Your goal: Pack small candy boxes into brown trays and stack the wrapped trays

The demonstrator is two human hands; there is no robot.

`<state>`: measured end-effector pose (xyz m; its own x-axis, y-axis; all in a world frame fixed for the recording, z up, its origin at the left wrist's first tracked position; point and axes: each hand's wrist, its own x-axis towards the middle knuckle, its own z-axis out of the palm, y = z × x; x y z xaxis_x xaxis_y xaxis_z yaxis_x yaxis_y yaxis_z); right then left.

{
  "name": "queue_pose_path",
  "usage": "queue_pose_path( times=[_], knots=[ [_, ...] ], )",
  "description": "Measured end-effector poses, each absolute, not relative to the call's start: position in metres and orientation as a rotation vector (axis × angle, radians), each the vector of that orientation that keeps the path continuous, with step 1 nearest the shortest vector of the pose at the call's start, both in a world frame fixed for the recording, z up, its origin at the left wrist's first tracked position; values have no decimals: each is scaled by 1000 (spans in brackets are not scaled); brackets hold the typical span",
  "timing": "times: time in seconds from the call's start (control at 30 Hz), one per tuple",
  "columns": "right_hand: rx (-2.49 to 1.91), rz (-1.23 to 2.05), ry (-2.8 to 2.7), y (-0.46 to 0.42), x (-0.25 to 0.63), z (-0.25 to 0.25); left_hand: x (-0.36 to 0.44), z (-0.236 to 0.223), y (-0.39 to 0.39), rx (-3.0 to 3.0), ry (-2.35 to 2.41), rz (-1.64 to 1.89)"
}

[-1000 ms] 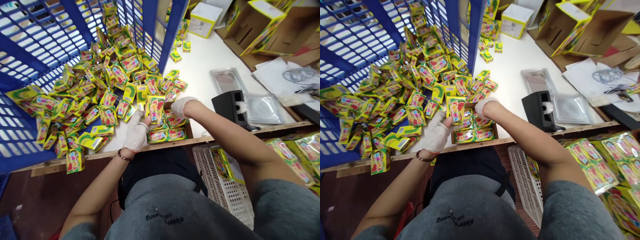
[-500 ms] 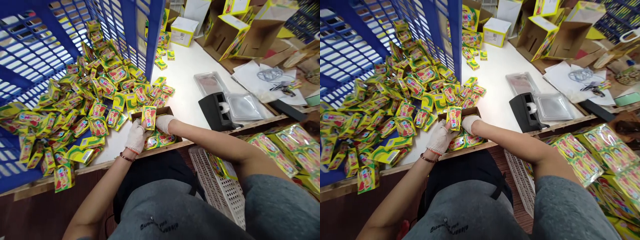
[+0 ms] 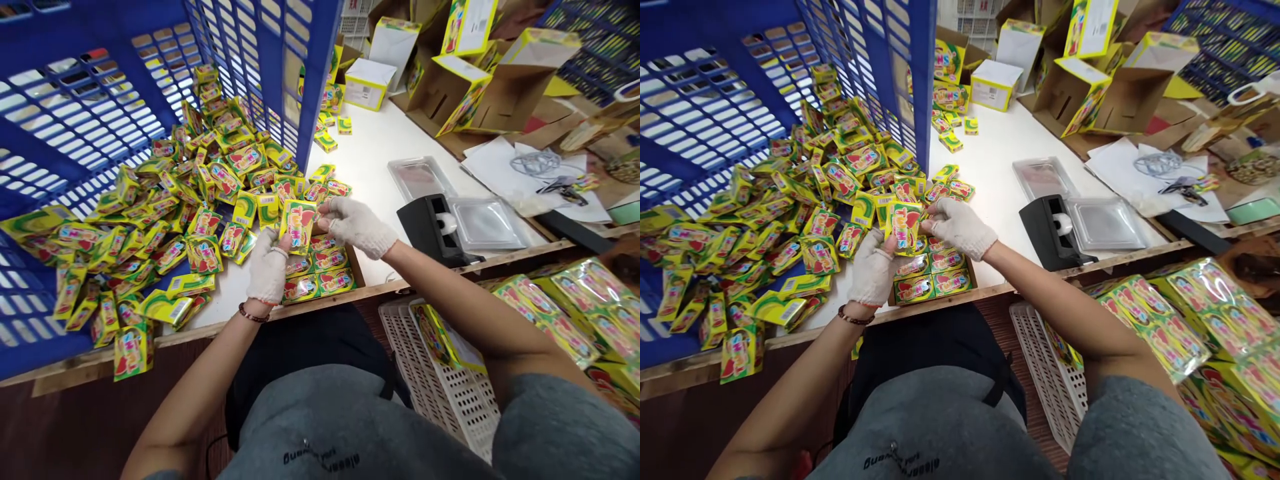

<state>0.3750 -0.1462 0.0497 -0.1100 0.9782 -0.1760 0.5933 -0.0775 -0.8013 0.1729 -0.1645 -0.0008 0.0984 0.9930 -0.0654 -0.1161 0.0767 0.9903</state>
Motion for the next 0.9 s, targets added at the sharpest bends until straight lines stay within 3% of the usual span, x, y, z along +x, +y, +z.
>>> queue_pose_path(
  times=[0.13, 0.3, 0.47, 0.73, 0.9],
  knots=[
    [-1503, 952, -1684, -157, 368, 40, 189, 1, -171, 955, 993, 1124],
    [-1352, 1049, -1649, -171, 368, 20, 192, -6, -182, 840, 947, 1062],
    [-1465, 988, -1734, -181, 364, 16, 194, -7, -187, 840, 956, 1055],
    [-1671, 758, -1851, -139, 392, 53, 178, 8, -164, 1029, 1027, 1046],
    [-1623, 648, -2030, -151, 389, 42, 182, 8, -158, 1083, 978, 945]
  ],
)
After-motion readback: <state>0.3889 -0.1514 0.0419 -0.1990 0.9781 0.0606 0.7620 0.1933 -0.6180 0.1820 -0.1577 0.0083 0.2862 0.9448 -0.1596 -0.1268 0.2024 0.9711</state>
